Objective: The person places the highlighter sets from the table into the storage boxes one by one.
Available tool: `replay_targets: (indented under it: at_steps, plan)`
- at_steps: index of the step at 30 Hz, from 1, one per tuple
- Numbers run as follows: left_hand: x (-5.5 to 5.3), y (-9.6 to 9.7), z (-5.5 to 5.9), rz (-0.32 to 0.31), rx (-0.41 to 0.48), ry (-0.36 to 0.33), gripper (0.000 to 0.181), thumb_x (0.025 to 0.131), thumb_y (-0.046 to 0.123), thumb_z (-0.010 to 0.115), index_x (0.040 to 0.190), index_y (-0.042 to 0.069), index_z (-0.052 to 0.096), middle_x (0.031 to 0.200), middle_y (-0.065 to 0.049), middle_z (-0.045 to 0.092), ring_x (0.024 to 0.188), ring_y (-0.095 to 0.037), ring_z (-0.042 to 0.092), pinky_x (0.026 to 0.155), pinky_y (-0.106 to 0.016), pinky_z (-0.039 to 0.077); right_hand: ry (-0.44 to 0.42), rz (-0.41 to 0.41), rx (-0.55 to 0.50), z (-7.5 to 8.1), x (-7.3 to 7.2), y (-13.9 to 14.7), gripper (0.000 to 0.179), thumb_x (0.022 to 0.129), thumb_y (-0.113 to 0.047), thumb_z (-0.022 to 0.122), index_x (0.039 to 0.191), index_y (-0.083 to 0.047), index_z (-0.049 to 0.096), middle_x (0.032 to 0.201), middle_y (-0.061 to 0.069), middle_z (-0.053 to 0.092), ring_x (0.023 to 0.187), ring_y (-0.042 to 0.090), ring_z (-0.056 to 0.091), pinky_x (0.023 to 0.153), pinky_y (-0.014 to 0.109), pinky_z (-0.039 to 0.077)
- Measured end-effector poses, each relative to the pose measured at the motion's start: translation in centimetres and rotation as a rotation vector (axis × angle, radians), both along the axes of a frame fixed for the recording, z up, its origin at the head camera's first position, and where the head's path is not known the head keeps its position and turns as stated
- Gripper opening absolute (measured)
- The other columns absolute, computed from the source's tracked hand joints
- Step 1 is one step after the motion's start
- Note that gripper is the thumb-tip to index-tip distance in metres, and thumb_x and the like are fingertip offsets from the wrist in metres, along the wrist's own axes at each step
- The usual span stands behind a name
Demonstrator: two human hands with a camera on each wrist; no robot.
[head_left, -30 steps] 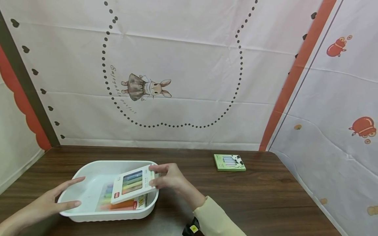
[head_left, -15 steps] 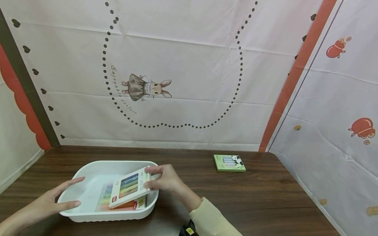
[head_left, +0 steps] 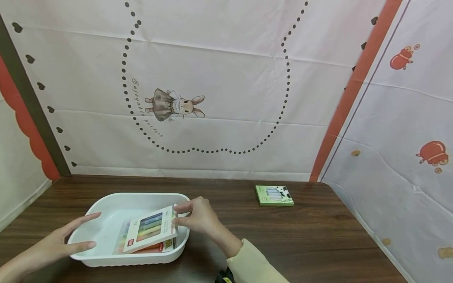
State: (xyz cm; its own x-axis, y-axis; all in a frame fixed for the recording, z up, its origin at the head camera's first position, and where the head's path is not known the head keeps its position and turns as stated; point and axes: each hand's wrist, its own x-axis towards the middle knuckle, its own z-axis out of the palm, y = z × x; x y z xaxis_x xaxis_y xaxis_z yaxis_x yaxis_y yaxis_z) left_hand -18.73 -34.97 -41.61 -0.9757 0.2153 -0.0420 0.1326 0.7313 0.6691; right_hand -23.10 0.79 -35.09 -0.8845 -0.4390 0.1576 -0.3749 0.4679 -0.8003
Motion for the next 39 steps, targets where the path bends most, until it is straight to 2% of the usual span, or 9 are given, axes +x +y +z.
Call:
replay_targets:
  at_steps: [4,5,8,15,19,26,32,39]
  plan:
    - [-0.1,0.0,-0.1,0.007,0.017,-0.031,0.067,0.09,0.025,0.057,0.143,0.01,0.021,0.133,-0.042,0.02,0.109,-0.05,0.036,0.072,-0.056,0.041,-0.043,0.039,-0.04,-0.1,-0.2,0.2,0.024,0.073,-0.011,0.076,0.096,-0.003,0.071,0.089,0.005,0.07,0.083,0.012,0.065,0.063,0.017,0.047]
    - [-0.2,0.0,-0.1,0.006,0.013,-0.028,0.067,0.09,0.025,0.058,0.143,0.01,0.021,0.133,-0.041,0.02,0.109,-0.045,0.039,0.072,-0.055,0.042,-0.062,0.046,-0.059,-0.2,-0.3,0.3,0.025,0.073,-0.01,0.076,0.096,-0.003,0.071,0.089,0.005,0.07,0.082,0.012,0.065,0.063,0.017,0.047]
    - [-0.2,0.0,-0.1,0.005,0.01,-0.023,0.067,0.09,0.025,0.058,0.143,0.01,0.021,0.133,-0.041,0.021,0.108,-0.044,0.04,0.072,-0.054,0.042,-0.098,0.064,-0.099,-0.3,-0.5,0.5,0.025,0.073,-0.009,0.075,0.096,-0.003,0.071,0.09,0.005,0.07,0.083,0.01,0.064,0.065,0.018,0.048]
    - [-0.3,0.1,0.0,0.008,0.011,-0.037,0.067,0.09,0.026,0.057,0.142,0.006,0.02,0.134,-0.042,0.018,0.112,-0.055,0.031,0.072,-0.06,0.039,-0.186,0.148,-0.196,-0.5,-1.0,1.4,0.029,0.075,-0.009,0.073,0.102,0.0,0.068,0.095,0.007,0.069,0.09,0.012,0.064,0.07,0.019,0.047]
    - [-0.3,0.0,0.0,0.013,0.003,-0.036,0.067,0.09,0.027,0.058,0.142,0.007,0.021,0.133,-0.042,0.019,0.111,-0.054,0.033,0.072,-0.059,0.04,-0.239,0.198,-0.233,-0.3,-1.1,2.1,0.031,0.076,-0.006,0.072,0.106,0.0,0.067,0.1,0.011,0.068,0.092,0.015,0.064,0.073,0.021,0.048]
    - [-0.3,-0.1,0.0,0.011,-0.003,-0.028,0.067,0.089,0.027,0.058,0.142,0.005,0.021,0.132,-0.042,0.021,0.109,-0.051,0.036,0.072,-0.056,0.041,-0.279,0.219,-0.273,-0.2,-2.0,3.4,0.033,0.077,-0.001,0.07,0.109,0.003,0.064,0.105,0.016,0.065,0.091,0.019,0.064,0.075,0.026,0.05]
    - [-0.3,0.0,0.1,0.022,-0.006,-0.053,0.068,0.09,0.03,0.057,0.142,0.006,0.02,0.133,-0.043,0.019,0.109,-0.052,0.036,0.071,-0.057,0.041,-0.308,0.267,-0.287,0.0,-3.0,5.1,0.038,0.077,0.001,0.069,0.114,0.006,0.06,0.108,0.022,0.062,0.095,0.028,0.063,0.076,0.03,0.05]
    - [-0.3,0.0,0.0,0.018,-0.015,-0.042,0.067,0.09,0.029,0.057,0.142,0.007,0.021,0.133,-0.043,0.02,0.11,-0.054,0.033,0.071,-0.06,0.04,-0.32,0.198,-0.308,0.4,-3.6,7.2,0.039,0.077,-0.003,0.071,0.114,-0.001,0.062,0.11,0.016,0.063,0.095,0.023,0.063,0.078,0.033,0.05]
